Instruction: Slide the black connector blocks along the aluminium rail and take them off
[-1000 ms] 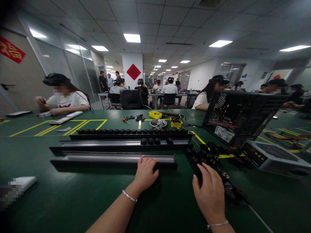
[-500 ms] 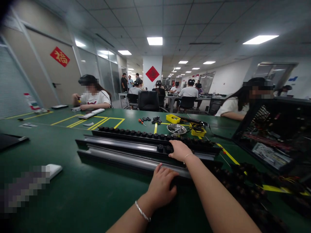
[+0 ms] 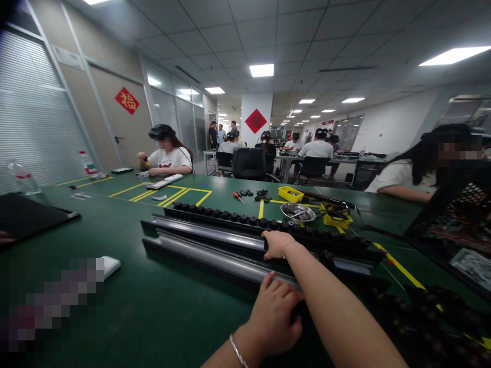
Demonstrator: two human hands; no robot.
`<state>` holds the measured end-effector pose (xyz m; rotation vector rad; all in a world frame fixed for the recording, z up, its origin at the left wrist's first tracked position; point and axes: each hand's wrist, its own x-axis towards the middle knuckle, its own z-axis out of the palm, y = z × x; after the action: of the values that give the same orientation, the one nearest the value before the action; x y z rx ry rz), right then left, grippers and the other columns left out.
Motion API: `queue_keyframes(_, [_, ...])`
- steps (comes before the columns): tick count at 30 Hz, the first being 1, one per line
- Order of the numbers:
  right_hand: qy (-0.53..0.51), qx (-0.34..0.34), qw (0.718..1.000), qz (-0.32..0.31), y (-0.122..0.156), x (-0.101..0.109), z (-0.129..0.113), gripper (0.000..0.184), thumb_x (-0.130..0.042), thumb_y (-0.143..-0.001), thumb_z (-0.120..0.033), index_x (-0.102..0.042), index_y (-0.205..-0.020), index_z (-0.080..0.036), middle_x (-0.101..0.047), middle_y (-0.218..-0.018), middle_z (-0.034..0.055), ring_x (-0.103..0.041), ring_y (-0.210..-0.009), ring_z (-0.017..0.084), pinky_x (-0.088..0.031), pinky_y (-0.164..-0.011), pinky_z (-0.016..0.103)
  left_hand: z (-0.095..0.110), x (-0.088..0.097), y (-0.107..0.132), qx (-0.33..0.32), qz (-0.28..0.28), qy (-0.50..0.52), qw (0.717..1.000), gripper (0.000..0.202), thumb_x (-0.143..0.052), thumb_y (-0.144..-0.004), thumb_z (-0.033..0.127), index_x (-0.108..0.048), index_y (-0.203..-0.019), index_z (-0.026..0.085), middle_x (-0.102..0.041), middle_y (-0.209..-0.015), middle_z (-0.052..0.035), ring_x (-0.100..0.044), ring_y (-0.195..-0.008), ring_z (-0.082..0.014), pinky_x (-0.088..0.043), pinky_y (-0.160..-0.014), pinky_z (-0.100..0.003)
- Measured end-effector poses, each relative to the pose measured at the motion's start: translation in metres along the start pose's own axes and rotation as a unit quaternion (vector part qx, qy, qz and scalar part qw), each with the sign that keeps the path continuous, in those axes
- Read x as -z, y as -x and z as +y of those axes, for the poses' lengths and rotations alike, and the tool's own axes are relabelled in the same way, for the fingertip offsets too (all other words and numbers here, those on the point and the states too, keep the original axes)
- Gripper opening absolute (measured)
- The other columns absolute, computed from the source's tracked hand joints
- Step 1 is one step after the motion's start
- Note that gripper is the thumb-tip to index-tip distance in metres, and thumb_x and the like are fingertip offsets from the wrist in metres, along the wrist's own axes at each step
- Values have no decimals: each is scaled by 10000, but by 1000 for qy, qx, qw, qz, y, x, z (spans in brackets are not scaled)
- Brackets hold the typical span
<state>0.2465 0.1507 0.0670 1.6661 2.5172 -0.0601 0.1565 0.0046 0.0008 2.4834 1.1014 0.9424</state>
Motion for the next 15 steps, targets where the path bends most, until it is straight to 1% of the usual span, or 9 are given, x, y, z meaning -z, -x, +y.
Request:
queue_keyframes(3, [2, 8, 1000, 6, 1, 2, 0, 739, -699, -532, -415, -514, -1217, -209, -603, -1141, 106, -579, -1009, 269, -442, -830, 347, -1, 2, 0, -7, -3, 8, 1000, 370, -514, -751, 312, -538, -1119, 288, -603, -1066, 2, -485, -1062, -188, -122, -1121, -425])
queue_keyframes(7, [9, 11, 1000, 25, 3, 10, -2, 736, -682, -553, -410, -501, -1234, -193, -586, -1153, 120, -570, -1020, 274, -428, -854, 346, -4, 6, -1, -24, -13, 17, 999, 428, -545, -729, 319, -523, -1154, 280, -598, -1097, 0, -480, -1083, -184, -136, -1122, -395])
queue_keyframes(11, [24, 19, 998, 54, 7, 26, -5, 721, -667, -567, -427, -510, -1230, -194, -588, -1141, 122, -577, -997, 277, -429, -840, 342, -7, 8, -2, -39, -17, 36, 998, 462, -555, -723, 309, -510, -1181, 270, -587, -1149, -6, -470, -1125, -178, -123, -1125, -385])
queue_keyframes(15, [40, 29, 996, 79, 18, 44, -14, 708, -647, -585, -479, -519, -1232, -221, -600, -1130, 106, -580, -981, 280, -428, -826, 349, -12, 9, -4, -47, -27, 39, 998, 470, -564, -714, 303, -516, -1180, 256, -596, -1141, -17, -486, -1112, -184, -155, -1115, -396])
